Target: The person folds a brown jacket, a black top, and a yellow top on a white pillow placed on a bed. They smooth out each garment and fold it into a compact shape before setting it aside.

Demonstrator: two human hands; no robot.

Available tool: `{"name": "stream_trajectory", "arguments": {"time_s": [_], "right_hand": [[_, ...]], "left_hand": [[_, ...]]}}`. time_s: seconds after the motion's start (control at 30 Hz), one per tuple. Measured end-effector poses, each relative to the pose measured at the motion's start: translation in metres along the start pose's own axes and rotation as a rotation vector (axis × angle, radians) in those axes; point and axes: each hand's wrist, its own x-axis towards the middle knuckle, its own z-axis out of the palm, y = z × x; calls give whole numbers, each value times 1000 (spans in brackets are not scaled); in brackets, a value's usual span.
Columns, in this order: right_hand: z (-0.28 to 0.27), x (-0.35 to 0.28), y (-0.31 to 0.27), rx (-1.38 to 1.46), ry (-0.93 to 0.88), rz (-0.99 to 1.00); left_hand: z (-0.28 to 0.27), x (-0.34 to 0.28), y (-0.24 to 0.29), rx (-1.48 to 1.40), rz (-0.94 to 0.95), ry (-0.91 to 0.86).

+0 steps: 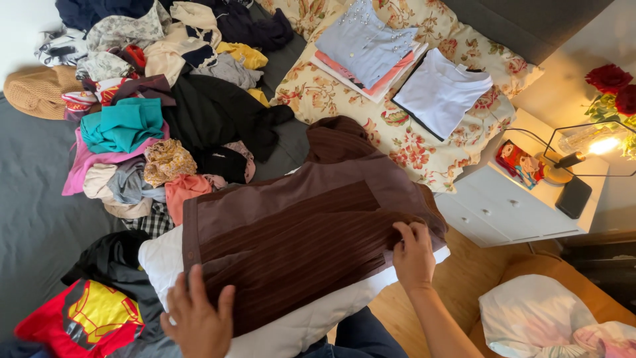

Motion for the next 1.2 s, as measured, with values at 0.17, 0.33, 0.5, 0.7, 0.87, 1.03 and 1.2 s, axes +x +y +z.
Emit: {"name": "stream_trajectory", "arguments": {"time_s": [0.17,0.33,0.5,0.7,0.87,1.03,1.2], "right_hand": [[12,2,42,-92,-187,-162],[16,19,55,-199,-443,103],[17,61,36,-101,-52,-10],[60,139,45,45,-43,72],[97,191,60,19,-222,155],[138,216,79,-62,-406,192],[133,225,71,39,-423,232]], "left_hand": [[-1,-7,41,-102,354,44],[25,4,14,125,347,-154],[11,49,53,-61,264,8],[50,103,90,-152,301,-75],[87,157,102,-152,266,-128],[109,202,80,76,281,-247],[135,233,65,307,210,-460]]}}
